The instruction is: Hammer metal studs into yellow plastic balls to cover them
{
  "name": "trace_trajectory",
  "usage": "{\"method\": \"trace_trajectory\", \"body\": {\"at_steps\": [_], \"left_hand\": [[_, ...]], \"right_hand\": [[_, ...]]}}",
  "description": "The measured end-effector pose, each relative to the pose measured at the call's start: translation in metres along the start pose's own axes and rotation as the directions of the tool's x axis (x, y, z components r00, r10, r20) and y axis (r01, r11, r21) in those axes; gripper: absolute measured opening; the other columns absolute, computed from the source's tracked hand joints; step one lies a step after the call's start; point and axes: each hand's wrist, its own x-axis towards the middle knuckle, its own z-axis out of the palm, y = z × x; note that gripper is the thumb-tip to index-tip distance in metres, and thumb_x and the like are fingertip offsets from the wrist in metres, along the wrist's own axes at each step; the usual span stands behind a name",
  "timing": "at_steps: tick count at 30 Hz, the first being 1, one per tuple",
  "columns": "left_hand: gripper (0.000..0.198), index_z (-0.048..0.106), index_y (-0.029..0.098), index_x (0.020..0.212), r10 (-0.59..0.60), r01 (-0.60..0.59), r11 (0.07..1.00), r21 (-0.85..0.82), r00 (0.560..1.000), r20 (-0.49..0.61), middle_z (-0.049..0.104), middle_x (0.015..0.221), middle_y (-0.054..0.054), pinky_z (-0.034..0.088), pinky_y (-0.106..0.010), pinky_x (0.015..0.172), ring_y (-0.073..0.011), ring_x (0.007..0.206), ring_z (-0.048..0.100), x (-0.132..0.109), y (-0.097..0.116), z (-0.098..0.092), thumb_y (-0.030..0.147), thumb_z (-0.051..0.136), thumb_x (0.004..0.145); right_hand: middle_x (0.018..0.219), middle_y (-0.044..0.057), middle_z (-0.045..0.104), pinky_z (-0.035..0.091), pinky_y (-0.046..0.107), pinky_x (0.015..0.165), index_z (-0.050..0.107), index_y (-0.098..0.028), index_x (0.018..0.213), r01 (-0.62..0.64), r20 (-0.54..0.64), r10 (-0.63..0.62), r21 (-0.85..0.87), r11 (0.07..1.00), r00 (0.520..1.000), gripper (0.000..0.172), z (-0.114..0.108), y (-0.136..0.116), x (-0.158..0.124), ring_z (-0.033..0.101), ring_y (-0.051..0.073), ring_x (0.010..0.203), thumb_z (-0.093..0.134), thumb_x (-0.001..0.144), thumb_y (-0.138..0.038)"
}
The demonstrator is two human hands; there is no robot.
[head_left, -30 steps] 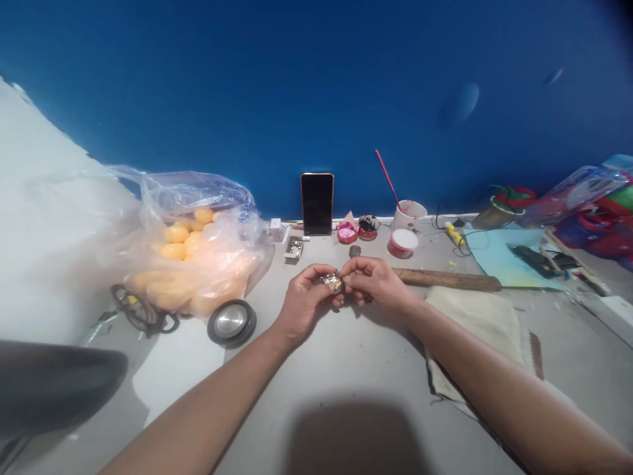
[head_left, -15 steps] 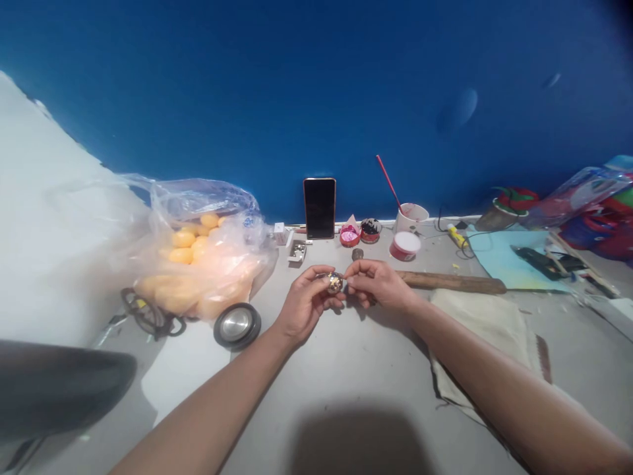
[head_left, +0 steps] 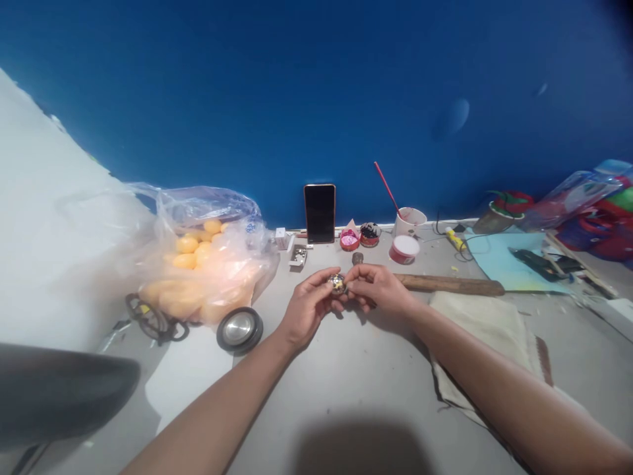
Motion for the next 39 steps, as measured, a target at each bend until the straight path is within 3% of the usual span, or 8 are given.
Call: {"method": "trace_trajectory", "body": {"at_steps": [5, 11, 14, 17, 26, 32, 36, 39], "left_hand": [[0.031, 0.071, 0.015, 0.100, 0.061, -0.054, 0.988, 0.144, 0.997, -0.046, 0.068, 0.073, -0.002, 0.045, -0.023, 0.055, -0.0121, 0.060, 0.060, -0.001, -0.001, 0.002, 0.027, 0.082, 0.074], [0.045, 0.071, 0.020, 0.107, 0.194, -0.165, 0.965, 0.205, 0.972, -0.130, 0.069, 0.092, 0.000, 0.041, -0.021, 0.060, -0.0076, 0.065, 0.053, 0.003, 0.003, -0.002, 0.016, 0.082, 0.063], [0.044, 0.072, 0.020, 0.110, 0.210, -0.160, 0.947, 0.279, 0.964, -0.160, 0.062, 0.078, 0.003, 0.041, -0.021, 0.060, -0.0089, 0.065, 0.052, 0.001, 0.007, -0.002, 0.018, 0.079, 0.066], [0.046, 0.072, 0.020, 0.111, 0.223, -0.161, 0.930, 0.332, 0.962, -0.159, 0.065, 0.082, 0.002, 0.044, -0.022, 0.062, -0.0107, 0.070, 0.055, -0.001, 0.010, 0.001, 0.018, 0.079, 0.066], [0.051, 0.067, 0.018, 0.109, 0.152, -0.104, 0.959, 0.264, 0.974, -0.166, 0.066, 0.083, 0.001, 0.047, -0.020, 0.062, -0.0096, 0.069, 0.057, 0.002, 0.008, -0.001, 0.016, 0.082, 0.060], [0.050, 0.065, 0.017, 0.110, 0.156, -0.120, 0.966, 0.231, 0.977, -0.144, 0.066, 0.086, 0.001, 0.044, -0.020, 0.056, -0.0067, 0.061, 0.053, 0.005, 0.005, -0.006, 0.020, 0.083, 0.063], [0.056, 0.064, 0.017, 0.113, 0.120, -0.093, 0.977, 0.191, 0.983, -0.135, 0.067, 0.083, 0.001, 0.044, -0.020, 0.058, -0.0082, 0.064, 0.054, 0.007, 0.004, -0.007, 0.019, 0.084, 0.061], [0.058, 0.064, 0.018, 0.113, 0.106, -0.080, 0.981, 0.179, 0.984, -0.140, 0.066, 0.079, 0.003, 0.044, -0.021, 0.058, -0.0075, 0.061, 0.052, 0.007, 0.003, -0.007, 0.018, 0.084, 0.059]], "right_hand": [[0.061, -0.003, 0.064, 0.041, 0.022, 0.043, 0.066, -0.019, 0.082, 0.034, 0.000, -0.035, -0.083, 0.996, 0.999, 0.016, -0.001, 0.005, 0.001, 0.053, 0.010, 0.044, 0.069, 0.077, -0.034], [0.078, 0.004, 0.071, 0.050, 0.029, 0.060, 0.067, -0.020, 0.083, 0.117, -0.224, -0.227, -0.417, 0.901, 0.948, 0.012, -0.042, -0.002, 0.009, 0.064, 0.018, 0.069, 0.066, 0.077, -0.030], [0.098, 0.006, 0.074, 0.049, 0.032, 0.074, 0.069, -0.021, 0.097, 0.096, -0.032, -0.170, -0.716, 0.692, 0.985, 0.022, -0.063, -0.010, 0.006, 0.066, 0.021, 0.087, 0.066, 0.075, -0.025], [0.104, 0.008, 0.072, 0.042, 0.030, 0.072, 0.066, -0.022, 0.105, 0.038, 0.007, -0.075, -0.902, 0.430, 0.997, 0.034, -0.066, -0.013, 0.003, 0.064, 0.024, 0.093, 0.069, 0.071, -0.022], [0.101, 0.010, 0.071, 0.034, 0.030, 0.063, 0.062, -0.020, 0.098, -0.054, -0.065, -0.039, -0.968, 0.246, 0.997, 0.019, -0.056, 0.002, 0.011, 0.063, 0.024, 0.089, 0.064, 0.085, -0.034], [0.109, 0.018, 0.069, 0.040, 0.034, 0.075, 0.064, -0.015, 0.108, -0.020, -0.040, -0.177, -0.993, 0.113, 0.983, 0.022, -0.039, -0.004, 0.004, 0.064, 0.030, 0.101, 0.049, 0.100, -0.030], [0.096, 0.016, 0.073, 0.037, 0.033, 0.065, 0.068, -0.017, 0.104, -0.150, -0.188, -0.298, -0.978, 0.147, 0.936, 0.032, -0.032, -0.011, -0.002, 0.066, 0.027, 0.081, 0.044, 0.103, -0.038], [0.081, 0.011, 0.073, 0.034, 0.032, 0.059, 0.070, -0.017, 0.096, -0.130, -0.181, -0.458, -0.982, 0.140, 0.870, 0.038, -0.032, -0.012, -0.007, 0.064, 0.024, 0.067, 0.051, 0.098, -0.050]]}}
